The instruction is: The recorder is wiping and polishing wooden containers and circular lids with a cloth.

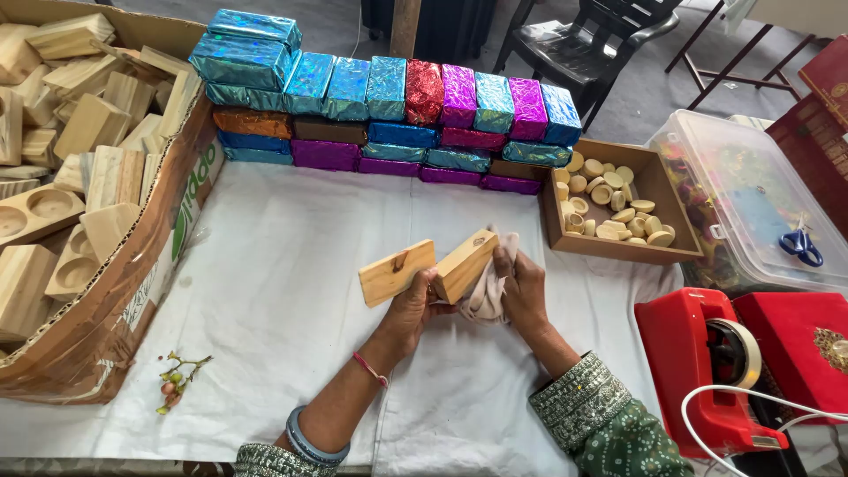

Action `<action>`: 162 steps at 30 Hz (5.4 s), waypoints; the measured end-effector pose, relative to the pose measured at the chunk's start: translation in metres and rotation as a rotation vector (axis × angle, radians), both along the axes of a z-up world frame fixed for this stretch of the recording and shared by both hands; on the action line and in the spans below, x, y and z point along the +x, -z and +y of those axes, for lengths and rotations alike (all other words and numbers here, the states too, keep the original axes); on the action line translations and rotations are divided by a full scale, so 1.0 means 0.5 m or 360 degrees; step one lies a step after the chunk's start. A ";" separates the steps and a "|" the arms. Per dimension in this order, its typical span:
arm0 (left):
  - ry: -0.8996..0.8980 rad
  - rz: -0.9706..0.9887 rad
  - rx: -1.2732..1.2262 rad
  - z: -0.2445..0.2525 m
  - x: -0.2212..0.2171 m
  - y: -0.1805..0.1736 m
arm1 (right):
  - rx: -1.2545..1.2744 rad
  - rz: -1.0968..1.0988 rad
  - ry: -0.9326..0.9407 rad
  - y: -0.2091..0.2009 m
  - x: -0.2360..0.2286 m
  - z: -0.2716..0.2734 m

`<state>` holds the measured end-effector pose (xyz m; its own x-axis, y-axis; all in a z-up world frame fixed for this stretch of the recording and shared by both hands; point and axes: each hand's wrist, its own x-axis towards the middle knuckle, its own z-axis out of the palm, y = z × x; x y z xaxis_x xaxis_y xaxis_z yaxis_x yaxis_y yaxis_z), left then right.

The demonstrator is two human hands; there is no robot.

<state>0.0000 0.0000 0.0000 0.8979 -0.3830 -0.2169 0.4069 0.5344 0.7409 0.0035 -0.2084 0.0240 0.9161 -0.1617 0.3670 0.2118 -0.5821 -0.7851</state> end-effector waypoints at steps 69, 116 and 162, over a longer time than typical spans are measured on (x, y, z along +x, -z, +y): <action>-0.0283 -0.0022 -0.0444 -0.006 0.015 0.026 | -0.0027 -0.0135 -0.0482 -0.055 -0.113 0.101; -0.0450 -0.0469 0.1316 0.251 0.108 -0.020 | -0.0435 0.0163 -0.0516 -0.090 -0.016 0.056; -0.0001 -0.2104 0.1620 -0.583 0.337 -0.130 | -0.0499 0.0202 -0.0371 -0.001 0.020 -0.017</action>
